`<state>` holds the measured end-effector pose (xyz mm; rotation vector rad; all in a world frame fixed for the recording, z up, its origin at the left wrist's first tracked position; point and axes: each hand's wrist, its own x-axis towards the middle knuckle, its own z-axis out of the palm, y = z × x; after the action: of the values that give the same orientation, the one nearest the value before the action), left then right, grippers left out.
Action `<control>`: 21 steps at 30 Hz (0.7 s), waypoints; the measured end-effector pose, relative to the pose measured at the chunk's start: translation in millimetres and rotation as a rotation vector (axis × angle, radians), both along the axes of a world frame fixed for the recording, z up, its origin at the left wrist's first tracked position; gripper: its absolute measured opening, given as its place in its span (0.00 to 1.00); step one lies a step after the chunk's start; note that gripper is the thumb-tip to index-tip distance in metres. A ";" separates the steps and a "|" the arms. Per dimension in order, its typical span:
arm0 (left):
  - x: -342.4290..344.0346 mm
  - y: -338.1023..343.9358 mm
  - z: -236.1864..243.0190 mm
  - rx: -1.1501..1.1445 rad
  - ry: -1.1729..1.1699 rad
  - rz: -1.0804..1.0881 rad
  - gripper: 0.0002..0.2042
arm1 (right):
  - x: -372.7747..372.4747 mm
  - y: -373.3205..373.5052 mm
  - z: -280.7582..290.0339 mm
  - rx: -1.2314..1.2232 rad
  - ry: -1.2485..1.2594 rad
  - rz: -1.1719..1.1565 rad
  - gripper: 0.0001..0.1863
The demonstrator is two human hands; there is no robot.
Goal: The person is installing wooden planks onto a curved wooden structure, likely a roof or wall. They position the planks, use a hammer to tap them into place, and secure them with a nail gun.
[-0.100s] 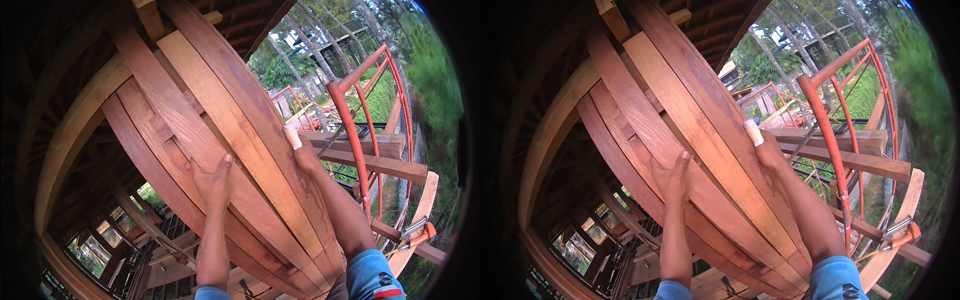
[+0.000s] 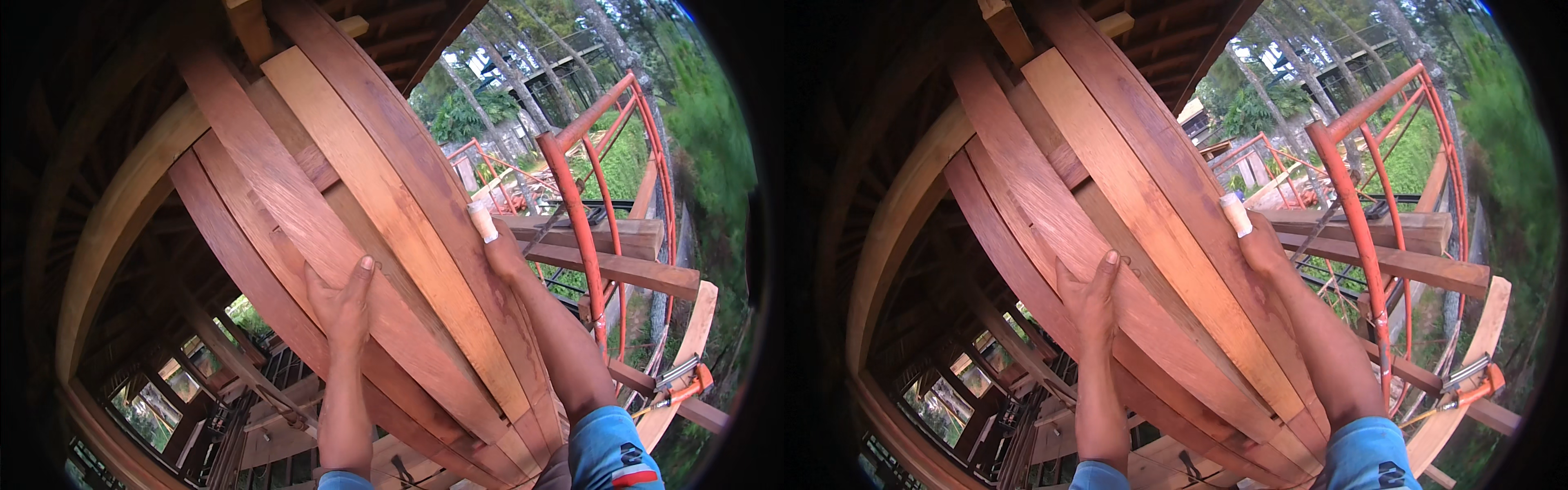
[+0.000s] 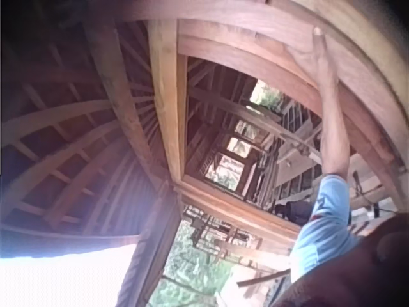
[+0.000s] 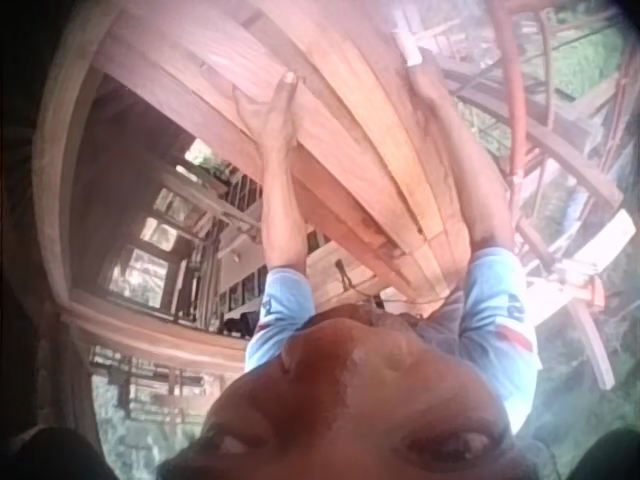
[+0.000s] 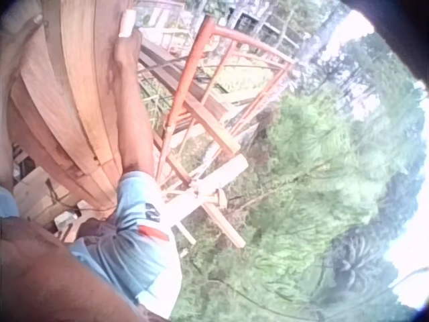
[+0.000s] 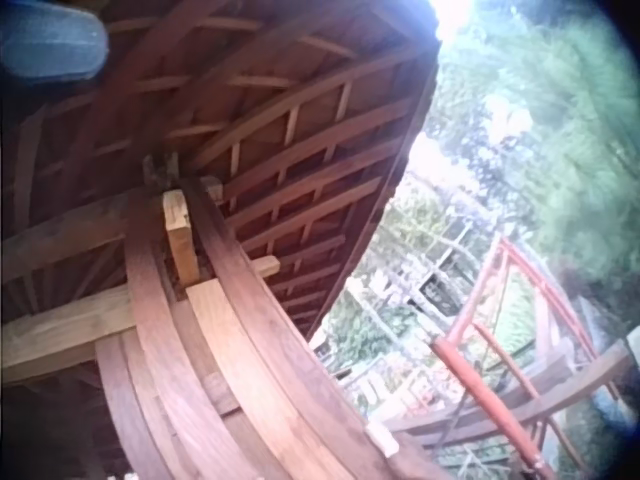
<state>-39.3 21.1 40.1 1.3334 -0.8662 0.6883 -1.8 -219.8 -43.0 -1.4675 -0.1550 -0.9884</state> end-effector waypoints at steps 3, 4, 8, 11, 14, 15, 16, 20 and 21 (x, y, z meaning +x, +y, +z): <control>10.4 6.9 -2.6 0.001 -0.051 -0.013 0.31 | -5.1 7.2 3.6 0.015 -0.020 -0.046 0.33; 13.3 4.8 -4.7 0.001 -0.076 -0.018 0.30 | -4.8 6.2 3.4 -0.005 0.004 -0.047 0.31; 4.8 -3.6 -19.7 0.004 -0.093 -0.030 0.28 | 9.3 6.8 -2.4 -0.016 -0.064 -0.036 0.32; 11.5 -18.2 -41.1 0.012 -0.095 -0.124 0.27 | 24.5 -8.4 -7.4 0.016 -0.017 -0.067 0.32; 16.4 -3.9 -59.8 -0.006 -0.044 -0.052 0.27 | 22.6 12.6 0.0 0.139 0.034 0.040 0.36; 18.4 -4.0 -61.2 -0.011 -0.068 -0.060 0.26 | 43.7 -8.0 -9.0 0.162 0.005 0.090 0.39; 22.7 -0.9 -65.4 -0.013 -0.088 -0.062 0.26 | 47.0 -13.6 -12.9 0.164 -0.037 0.072 0.44; 20.0 48.1 -64.4 0.087 -0.399 0.174 0.20 | 49.6 -12.7 -6.9 0.271 -0.091 0.201 0.41; 8.5 65.1 -66.5 0.067 -0.322 0.196 0.20 | 20.8 32.6 7.4 0.370 -0.056 0.200 0.36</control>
<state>-30.8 86.1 -26.4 1.4016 -1.0296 1.0553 18.9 -187.2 -35.6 -1.0649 -0.1474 -0.8438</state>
